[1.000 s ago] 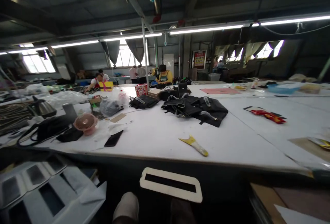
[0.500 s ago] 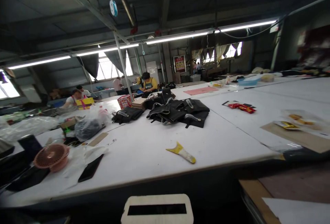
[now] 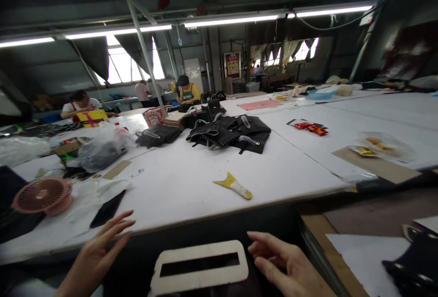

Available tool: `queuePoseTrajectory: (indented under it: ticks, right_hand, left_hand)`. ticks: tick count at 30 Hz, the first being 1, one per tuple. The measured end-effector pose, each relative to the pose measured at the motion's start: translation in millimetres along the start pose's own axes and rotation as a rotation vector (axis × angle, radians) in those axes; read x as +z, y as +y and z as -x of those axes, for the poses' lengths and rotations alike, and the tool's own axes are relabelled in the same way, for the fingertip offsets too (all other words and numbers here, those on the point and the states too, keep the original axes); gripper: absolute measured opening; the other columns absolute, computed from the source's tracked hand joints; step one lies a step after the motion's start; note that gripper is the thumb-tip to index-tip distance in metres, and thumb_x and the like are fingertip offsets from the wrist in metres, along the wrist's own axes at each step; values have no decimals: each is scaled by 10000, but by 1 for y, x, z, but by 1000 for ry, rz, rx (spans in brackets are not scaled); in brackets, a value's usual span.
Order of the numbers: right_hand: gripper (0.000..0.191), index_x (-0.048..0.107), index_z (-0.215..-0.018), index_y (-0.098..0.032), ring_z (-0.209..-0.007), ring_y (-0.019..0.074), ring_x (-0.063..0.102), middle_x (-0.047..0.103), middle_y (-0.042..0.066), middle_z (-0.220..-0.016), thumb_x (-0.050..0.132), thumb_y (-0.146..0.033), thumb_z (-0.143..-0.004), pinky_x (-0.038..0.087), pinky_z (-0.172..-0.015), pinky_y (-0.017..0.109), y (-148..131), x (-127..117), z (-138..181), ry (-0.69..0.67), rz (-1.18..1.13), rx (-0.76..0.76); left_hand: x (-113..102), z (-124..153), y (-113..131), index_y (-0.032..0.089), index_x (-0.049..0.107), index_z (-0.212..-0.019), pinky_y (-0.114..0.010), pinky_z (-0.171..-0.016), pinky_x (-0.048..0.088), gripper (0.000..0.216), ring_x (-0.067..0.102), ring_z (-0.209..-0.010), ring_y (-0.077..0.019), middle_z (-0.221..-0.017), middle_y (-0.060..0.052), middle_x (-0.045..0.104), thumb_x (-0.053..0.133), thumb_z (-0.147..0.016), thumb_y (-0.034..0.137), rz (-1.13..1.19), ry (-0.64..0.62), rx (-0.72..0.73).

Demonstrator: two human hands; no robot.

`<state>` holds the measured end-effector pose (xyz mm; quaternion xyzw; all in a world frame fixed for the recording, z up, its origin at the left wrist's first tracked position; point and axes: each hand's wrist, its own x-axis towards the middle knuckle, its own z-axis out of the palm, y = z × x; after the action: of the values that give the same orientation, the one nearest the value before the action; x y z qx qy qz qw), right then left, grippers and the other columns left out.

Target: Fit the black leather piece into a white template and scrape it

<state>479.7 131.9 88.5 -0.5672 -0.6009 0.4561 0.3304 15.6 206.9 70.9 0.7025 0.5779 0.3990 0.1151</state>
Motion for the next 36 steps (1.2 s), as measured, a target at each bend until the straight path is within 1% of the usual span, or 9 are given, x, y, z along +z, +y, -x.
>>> queuePoseTrajectory:
  ticks: [4, 6, 10, 14, 17, 25, 30, 33, 36]
  right_hand:
    - [563, 474, -1400, -208, -1099, 239, 619, 606, 117, -1295, 528, -360, -860, 542, -889, 352, -27, -5, -116, 59, 344, -96]
    - [601, 414, -1434, -165, -1230, 222, 533, 517, 117, -1407, 542, -320, -867, 444, -1036, 348, -49, 2, -198, 24, 763, -234]
    - [790, 299, -1488, -142, -1398, 331, 284, 263, 163, -1563, 687, -291, -817, 345, -1088, 509, -87, 30, -374, 60, 980, -223]
    - [898, 209, -1517, -200, -1429, 447, 59, 71, 152, -1610, 736, -224, -790, 188, -1040, 745, -99, 46, -506, 127, 1145, -153]
    - [783, 263, -1496, -254, -1415, 441, 144, 134, 126, -1604, 690, -222, -840, 243, -1040, 731, -99, 41, -564, 135, 1225, -76]
    - [321, 589, -1181, -126, -1035, 235, 618, 616, 108, -1176, 614, -325, -930, 527, -887, 435, -104, 4, -629, -135, 1241, -5]
    - [222, 626, -1115, -131, -1020, 226, 634, 663, 89, -1108, 605, -245, -926, 511, -908, 433, -118, -5, -586, -437, 1168, -141]
    - [398, 615, -1205, -73, -1051, 289, 637, 674, 163, -1144, 606, -72, -807, 509, -905, 402, -132, -6, -542, -675, 1076, -255]
    - [351, 692, -1155, -259, -903, 193, 705, 754, -4, -961, 692, -251, -804, 536, -790, 228, -153, -18, -544, -1055, 878, -327]
  left_hand:
    - [37, -89, -30, 303, 765, -947, -428, -1008, 469, 354, 654, -1066, -341, -1223, -48, 680, 753, -649, 493, 48, -108, -71]
    - [67, -140, -54, 283, 752, -998, -467, -1079, 382, 420, 606, -1147, -364, -1236, -68, 674, 782, -615, 453, 62, -104, -124]
    - [142, -222, -102, 203, 712, -1081, -541, -1153, 175, 540, 412, -1335, -420, -1349, -156, 591, 779, -587, 409, 42, -24, -262]
    - [198, -249, -117, 153, 601, -1252, -597, -1141, -15, 635, 240, -1423, -429, -1468, -220, 441, 659, -715, 489, -7, 133, -412]
    - [213, -246, -116, 135, 564, -1308, -548, -1158, -33, 672, 221, -1438, -400, -1492, -221, 406, 629, -751, 505, -46, 179, -423]
    - [216, -243, -121, 141, 505, -1386, -529, -1173, 115, 649, 331, -1405, -342, -1465, -145, 474, 474, -848, 503, -435, 103, -387]
    - [215, -243, -123, 130, 514, -1376, -531, -1138, 248, 595, 389, -1376, -313, -1461, -105, 487, 355, -899, 450, -714, -32, -349]
    - [209, -241, -128, 240, 499, -1391, -533, -1098, 316, 535, 443, -1343, -299, -1411, -70, 550, 379, -905, 427, -740, -95, -287]
    - [207, -239, -133, 297, 436, -1433, -534, -1057, 365, 537, 493, -1303, -303, -1356, -71, 601, 401, -911, 419, -734, -93, -256]
